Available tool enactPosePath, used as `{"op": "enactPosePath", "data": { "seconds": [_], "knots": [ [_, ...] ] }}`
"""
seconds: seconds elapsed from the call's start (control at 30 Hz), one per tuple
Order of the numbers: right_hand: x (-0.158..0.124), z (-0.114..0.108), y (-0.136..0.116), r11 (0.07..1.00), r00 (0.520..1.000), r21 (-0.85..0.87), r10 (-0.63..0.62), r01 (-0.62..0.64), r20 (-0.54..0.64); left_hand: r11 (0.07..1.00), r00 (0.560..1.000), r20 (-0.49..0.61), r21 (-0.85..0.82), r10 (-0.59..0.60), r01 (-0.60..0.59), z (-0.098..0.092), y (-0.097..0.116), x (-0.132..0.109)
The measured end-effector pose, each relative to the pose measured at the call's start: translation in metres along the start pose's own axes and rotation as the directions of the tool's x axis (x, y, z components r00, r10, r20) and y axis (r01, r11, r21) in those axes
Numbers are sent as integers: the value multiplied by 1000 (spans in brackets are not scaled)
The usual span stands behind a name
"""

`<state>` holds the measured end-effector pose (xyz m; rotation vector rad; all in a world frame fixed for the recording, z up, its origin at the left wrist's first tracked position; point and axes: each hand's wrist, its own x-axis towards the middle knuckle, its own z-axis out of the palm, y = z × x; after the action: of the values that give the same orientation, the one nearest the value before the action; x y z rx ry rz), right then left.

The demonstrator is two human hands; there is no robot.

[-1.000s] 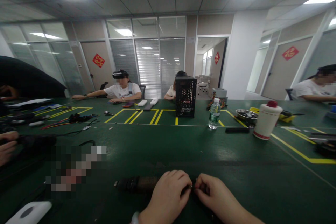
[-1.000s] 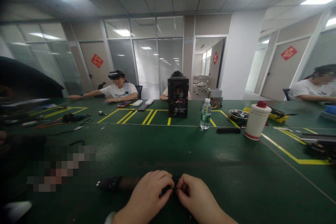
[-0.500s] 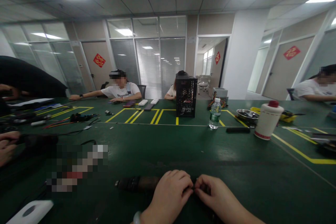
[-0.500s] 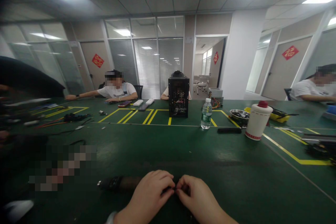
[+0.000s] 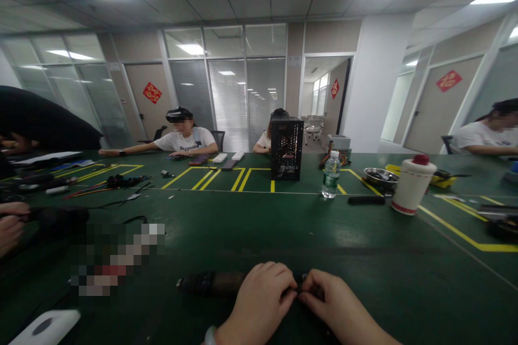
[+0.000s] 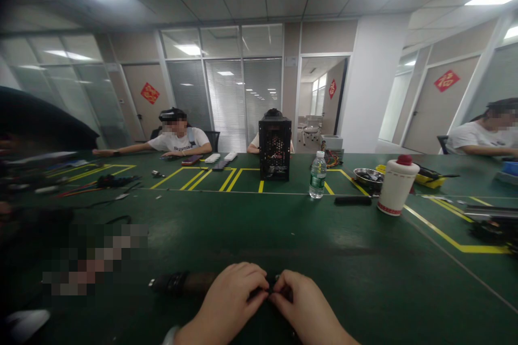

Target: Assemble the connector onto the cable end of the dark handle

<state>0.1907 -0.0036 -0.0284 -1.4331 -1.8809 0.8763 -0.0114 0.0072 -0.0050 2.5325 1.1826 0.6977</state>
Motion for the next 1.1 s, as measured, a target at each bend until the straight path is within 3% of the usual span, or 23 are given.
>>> {"op": "enactPosePath", "data": {
  "seconds": [0.43, 0.6, 1.1],
  "knots": [
    [4, 1, 6, 993, 999, 119, 15, -11, -30, 1000, 1000, 5, -6, 13, -13, -2, 1, -1],
    [3, 0, 7, 993, 1000, 120, 24, -22, -17, 999, 999, -6, 26, -43, 43, -1, 1, -1],
    [5, 2, 11, 993, 1000, 121, 3, -1, -18, 1000, 1000, 16, -1, 9, -9, -2, 0, -1]
  ]
}}
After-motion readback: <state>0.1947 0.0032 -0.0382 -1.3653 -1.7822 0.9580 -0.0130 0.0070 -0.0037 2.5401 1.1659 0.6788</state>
